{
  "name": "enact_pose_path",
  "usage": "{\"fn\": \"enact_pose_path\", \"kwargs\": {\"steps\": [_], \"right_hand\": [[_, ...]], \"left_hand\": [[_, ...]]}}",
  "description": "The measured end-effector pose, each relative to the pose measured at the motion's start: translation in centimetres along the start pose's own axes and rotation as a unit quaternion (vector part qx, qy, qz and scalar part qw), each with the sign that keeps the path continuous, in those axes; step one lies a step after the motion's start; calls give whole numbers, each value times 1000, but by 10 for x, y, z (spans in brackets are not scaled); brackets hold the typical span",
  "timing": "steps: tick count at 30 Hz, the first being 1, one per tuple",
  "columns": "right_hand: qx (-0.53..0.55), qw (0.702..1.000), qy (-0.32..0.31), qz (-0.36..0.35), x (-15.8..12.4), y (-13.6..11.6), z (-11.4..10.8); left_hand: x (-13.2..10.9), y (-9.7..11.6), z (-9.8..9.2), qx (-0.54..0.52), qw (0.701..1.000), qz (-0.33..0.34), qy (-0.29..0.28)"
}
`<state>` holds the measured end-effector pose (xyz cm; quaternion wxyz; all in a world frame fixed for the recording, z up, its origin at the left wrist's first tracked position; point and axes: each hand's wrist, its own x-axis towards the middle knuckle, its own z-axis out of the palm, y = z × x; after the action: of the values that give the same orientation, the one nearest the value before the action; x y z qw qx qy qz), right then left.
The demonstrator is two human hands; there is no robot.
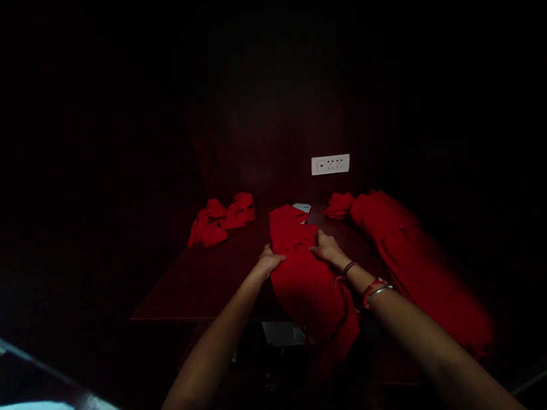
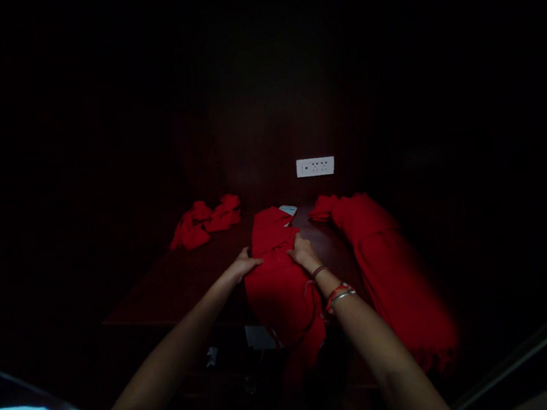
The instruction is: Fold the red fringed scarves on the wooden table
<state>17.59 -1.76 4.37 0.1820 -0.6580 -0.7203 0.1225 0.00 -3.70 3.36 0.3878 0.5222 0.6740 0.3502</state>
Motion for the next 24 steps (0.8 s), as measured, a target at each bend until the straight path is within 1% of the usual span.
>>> {"fn": "enact_pose_path", "kwargs": {"steps": [3,6,10,12,14,16,18,21,24], "right_hand": [[2,1000,13,9,5,-1,-1],[2,1000,29,11,4,1,-1],[-6,999,28,15,-2,-2,9],[-12,999,25,21,-4,-5,15],[-14,999,24,21,-6,-7,18],[-13,1000,23,9,-6,-9,17],[-12,1000,23,-7,-7,-9,15],[-11,999,28,-24,-7,-6,8],[-18,999,39,-30,-7,-3,2]], "left_hand": [[7,2,-1,1,1000,-16,21],[16,0,-9,3,999,-21,50],[20,-1,-19,11,997,-24,66],[17,-1,-23,12,998,-25,50],[13,-1,-26,10,999,-32,19],[12,0,-30,10,999,-46,-8],[13,0,-32,15,998,-55,-13],[20,0,-34,29,999,-42,18],[28,-1,-35,39,997,13,67]]}}
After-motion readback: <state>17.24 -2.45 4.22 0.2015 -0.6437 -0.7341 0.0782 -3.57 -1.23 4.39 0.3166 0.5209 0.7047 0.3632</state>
